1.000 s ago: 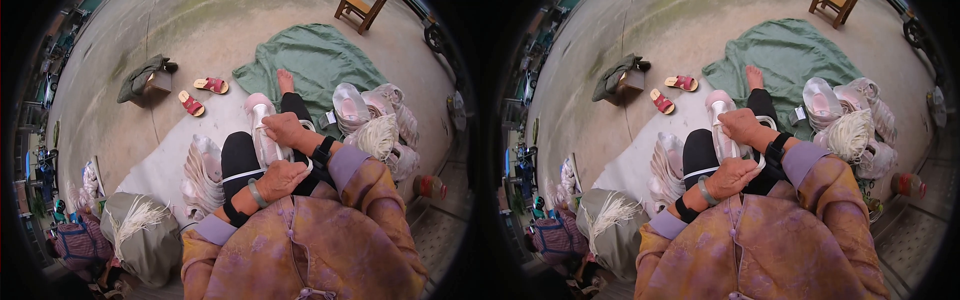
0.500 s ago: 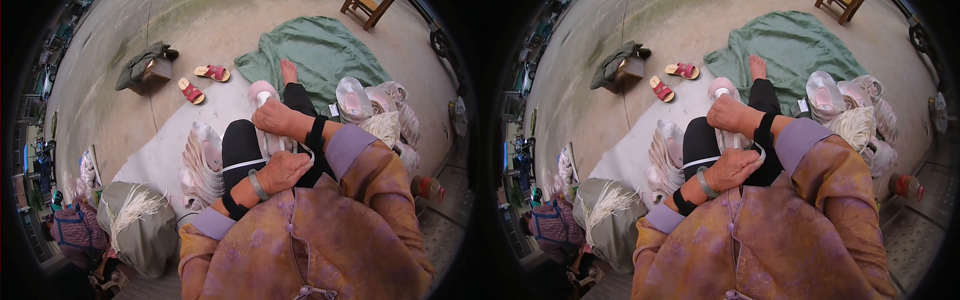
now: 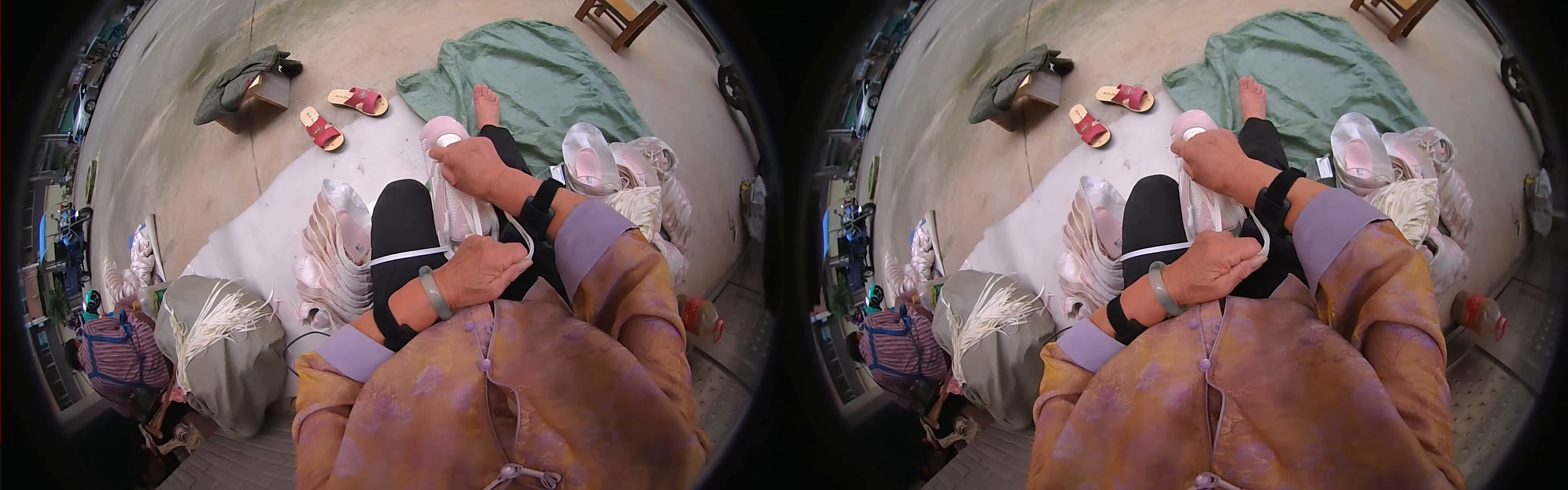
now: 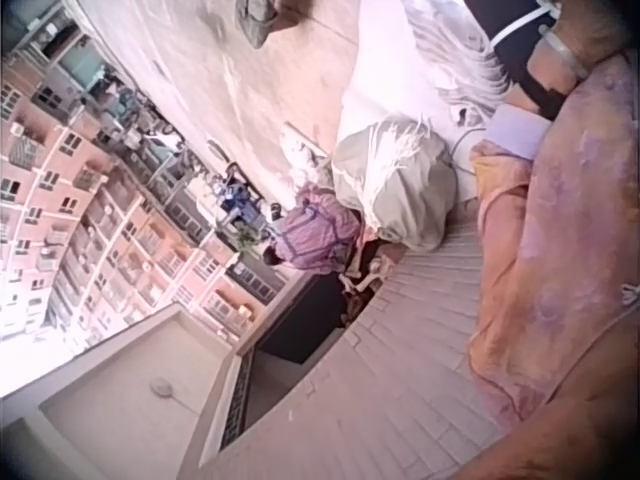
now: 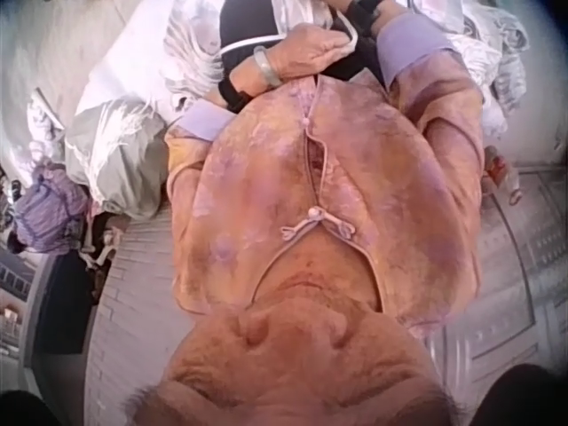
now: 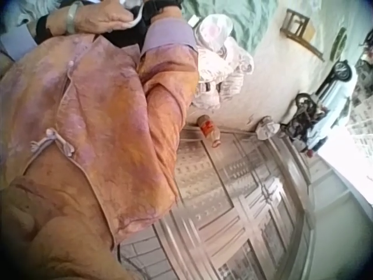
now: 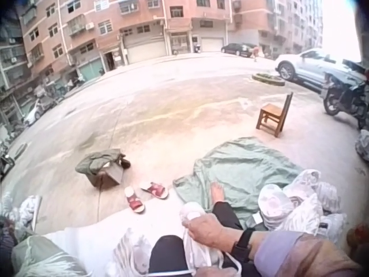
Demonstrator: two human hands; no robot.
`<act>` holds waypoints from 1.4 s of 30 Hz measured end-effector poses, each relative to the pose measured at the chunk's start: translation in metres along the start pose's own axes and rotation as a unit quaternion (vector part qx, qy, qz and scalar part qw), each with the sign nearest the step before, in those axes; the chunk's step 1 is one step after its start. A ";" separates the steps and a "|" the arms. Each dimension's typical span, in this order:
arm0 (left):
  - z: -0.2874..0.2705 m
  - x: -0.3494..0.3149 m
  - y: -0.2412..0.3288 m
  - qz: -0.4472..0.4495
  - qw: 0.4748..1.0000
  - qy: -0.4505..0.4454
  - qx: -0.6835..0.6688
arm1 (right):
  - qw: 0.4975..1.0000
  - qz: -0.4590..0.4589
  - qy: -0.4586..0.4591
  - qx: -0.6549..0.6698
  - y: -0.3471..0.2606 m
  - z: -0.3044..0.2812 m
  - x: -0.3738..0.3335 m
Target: Manually thread laces or cord through components of a shoe during assembly.
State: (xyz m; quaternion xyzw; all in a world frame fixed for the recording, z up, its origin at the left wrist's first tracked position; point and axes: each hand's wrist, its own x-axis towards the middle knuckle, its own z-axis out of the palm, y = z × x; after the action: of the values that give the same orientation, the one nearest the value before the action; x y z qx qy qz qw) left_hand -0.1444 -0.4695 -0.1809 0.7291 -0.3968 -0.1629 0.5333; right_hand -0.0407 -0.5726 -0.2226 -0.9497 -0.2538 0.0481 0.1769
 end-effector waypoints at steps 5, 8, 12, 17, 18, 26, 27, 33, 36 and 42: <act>0.002 0.005 0.001 0.010 1.000 0.022 -0.008 | 0.951 -0.230 -0.100 -0.181 -0.006 -0.013 0.016; 0.001 0.005 0.003 0.005 1.000 0.019 0.003 | 0.909 -0.319 -0.087 -0.255 -0.005 -0.014 0.020; -0.001 0.005 0.003 0.000 1.000 0.019 -0.020 | 0.908 -0.354 -0.052 -0.218 -0.002 -0.010 0.023; -0.003 0.006 0.002 0.009 0.999 0.022 -0.029 | 0.937 -0.163 -0.251 -0.181 -0.016 -0.025 0.039; -0.003 0.005 0.002 0.008 0.999 0.019 -0.029 | 0.940 -0.112 -0.285 -0.148 -0.017 -0.028 0.041; -0.002 0.009 0.005 0.001 1.000 0.014 -0.026 | 0.956 -0.079 -0.265 -0.095 -0.010 -0.027 0.042; -0.002 0.009 0.005 0.000 1.000 0.011 -0.028 | 0.964 -0.095 -0.225 -0.108 -0.010 -0.026 0.042; 0.000 0.012 0.001 -0.042 0.997 -0.001 -0.070 | 0.993 -0.075 -0.051 -0.073 0.007 0.002 0.031; -0.001 0.005 -0.002 -0.026 0.999 0.020 -0.028 | 0.988 0.121 0.041 0.087 0.012 -0.004 0.023; -0.003 0.007 0.000 -0.071 0.995 0.007 -0.063 | 0.961 0.110 0.020 0.254 0.042 0.004 0.000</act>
State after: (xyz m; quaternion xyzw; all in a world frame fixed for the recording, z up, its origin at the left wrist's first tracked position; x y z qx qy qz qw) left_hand -0.1381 -0.4730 -0.1780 0.7216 -0.3294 -0.2201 0.5677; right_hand -0.0221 -0.6051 -0.2409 -0.8963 -0.1230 0.1110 0.4113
